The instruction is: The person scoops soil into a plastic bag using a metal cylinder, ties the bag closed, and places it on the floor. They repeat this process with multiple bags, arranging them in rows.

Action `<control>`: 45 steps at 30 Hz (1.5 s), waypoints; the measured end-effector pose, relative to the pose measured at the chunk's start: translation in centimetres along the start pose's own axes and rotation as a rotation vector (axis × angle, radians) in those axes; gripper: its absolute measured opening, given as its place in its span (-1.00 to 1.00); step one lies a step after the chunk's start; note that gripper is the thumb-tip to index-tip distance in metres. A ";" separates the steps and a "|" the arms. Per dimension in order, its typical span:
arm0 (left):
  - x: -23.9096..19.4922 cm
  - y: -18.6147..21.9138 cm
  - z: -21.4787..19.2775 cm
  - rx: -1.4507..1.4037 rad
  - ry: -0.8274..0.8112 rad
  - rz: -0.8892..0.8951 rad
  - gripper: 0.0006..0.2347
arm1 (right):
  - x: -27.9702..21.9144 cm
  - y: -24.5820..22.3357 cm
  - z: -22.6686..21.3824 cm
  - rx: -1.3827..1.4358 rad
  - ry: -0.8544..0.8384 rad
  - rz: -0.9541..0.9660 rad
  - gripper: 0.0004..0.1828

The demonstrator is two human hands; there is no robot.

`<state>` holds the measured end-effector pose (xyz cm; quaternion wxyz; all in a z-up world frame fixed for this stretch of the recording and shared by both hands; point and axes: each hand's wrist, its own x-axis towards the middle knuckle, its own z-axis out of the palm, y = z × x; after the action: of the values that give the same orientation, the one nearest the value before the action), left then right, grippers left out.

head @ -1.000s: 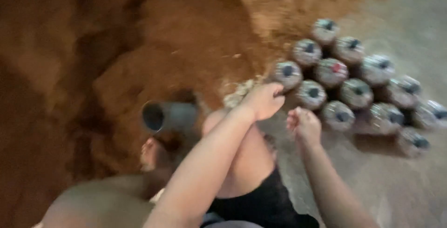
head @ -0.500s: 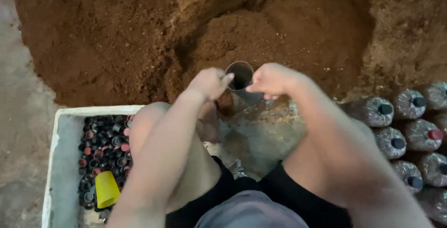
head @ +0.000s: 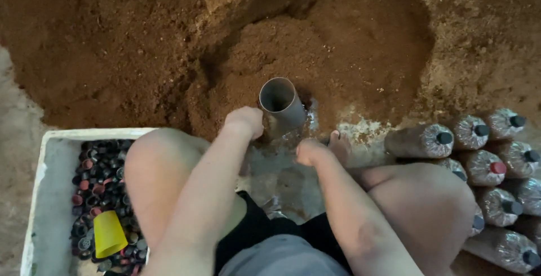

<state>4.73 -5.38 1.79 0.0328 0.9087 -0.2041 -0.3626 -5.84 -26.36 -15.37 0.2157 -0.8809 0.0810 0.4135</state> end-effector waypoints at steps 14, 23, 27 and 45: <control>5.2 -4.1 20.1 -0.307 -0.398 0.027 -0.70 | -4.6 -0.5 4.3 -0.039 -0.237 -0.032 -0.79; 2.6 -0.5 22.1 -0.281 -0.686 -0.170 -0.60 | -7.0 -3.5 8.8 0.255 -0.409 0.195 -0.83; 2.2 0.3 21.3 -0.286 -0.689 -0.171 -0.73 | -7.0 -2.3 11.1 -0.312 -0.403 -0.158 -0.71; 7.6 -2.9 20.5 -0.336 -0.352 0.066 -0.51 | -1.1 -3.0 4.6 0.173 0.069 -0.151 -0.67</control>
<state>-3.07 -3.89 -18.82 0.1593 0.8060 -0.1732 -0.5431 -8.77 -21.64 -16.23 0.3187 -0.8761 0.0573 0.3571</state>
